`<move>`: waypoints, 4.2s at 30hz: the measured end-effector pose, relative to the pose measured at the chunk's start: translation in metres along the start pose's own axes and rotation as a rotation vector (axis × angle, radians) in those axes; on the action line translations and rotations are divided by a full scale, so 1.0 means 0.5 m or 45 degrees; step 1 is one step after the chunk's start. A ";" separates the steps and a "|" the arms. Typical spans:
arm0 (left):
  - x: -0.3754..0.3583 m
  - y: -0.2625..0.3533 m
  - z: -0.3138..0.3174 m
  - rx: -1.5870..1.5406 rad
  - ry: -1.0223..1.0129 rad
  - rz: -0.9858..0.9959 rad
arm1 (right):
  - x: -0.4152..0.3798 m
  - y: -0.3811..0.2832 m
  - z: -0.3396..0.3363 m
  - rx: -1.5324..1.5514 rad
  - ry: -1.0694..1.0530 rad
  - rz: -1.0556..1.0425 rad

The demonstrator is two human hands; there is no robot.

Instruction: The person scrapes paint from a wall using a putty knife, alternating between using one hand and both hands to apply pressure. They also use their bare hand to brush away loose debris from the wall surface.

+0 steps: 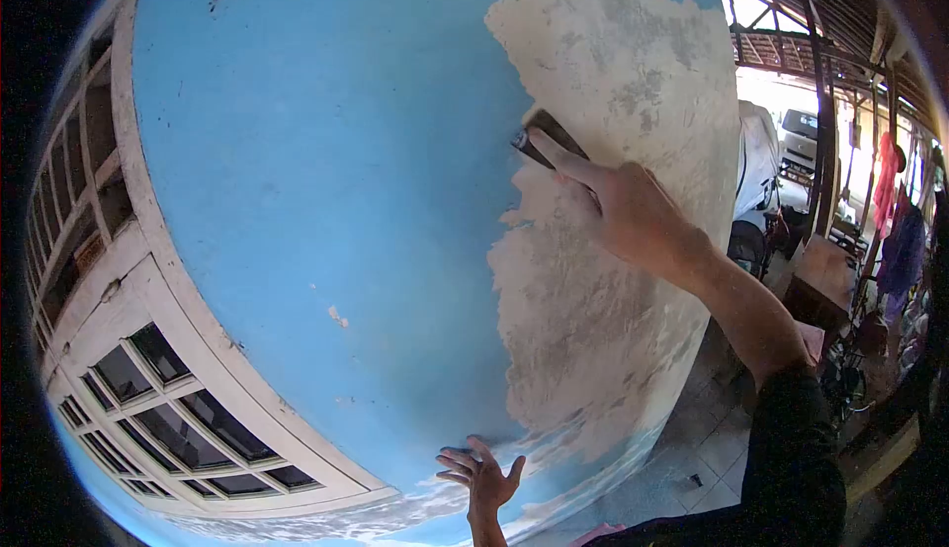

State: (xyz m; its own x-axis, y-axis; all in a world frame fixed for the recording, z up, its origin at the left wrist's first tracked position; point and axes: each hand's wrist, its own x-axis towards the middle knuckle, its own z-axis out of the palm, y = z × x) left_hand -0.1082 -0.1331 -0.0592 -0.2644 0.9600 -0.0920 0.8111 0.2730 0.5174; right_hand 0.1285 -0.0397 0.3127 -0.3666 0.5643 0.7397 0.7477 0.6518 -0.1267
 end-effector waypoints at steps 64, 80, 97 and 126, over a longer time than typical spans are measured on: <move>-0.048 -0.027 0.015 0.016 0.346 0.167 | 0.006 0.027 -0.006 -0.056 0.064 -0.078; -0.044 -0.015 0.027 -0.070 0.483 0.169 | 0.014 0.012 -0.039 -0.228 -0.018 0.017; -0.048 -0.004 0.033 -0.040 0.562 0.147 | 0.042 0.041 -0.034 -0.309 0.192 -0.197; -0.059 0.018 0.029 -0.118 0.669 0.129 | 0.083 0.045 -0.076 -0.297 0.178 -0.315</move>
State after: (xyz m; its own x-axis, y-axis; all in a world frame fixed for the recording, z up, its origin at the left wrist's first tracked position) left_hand -0.0858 -0.1581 -0.0640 -0.4320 0.8141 0.3880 0.8028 0.1511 0.5768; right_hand 0.1514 -0.0208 0.3656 -0.4849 0.3191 0.8142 0.7582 0.6174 0.2095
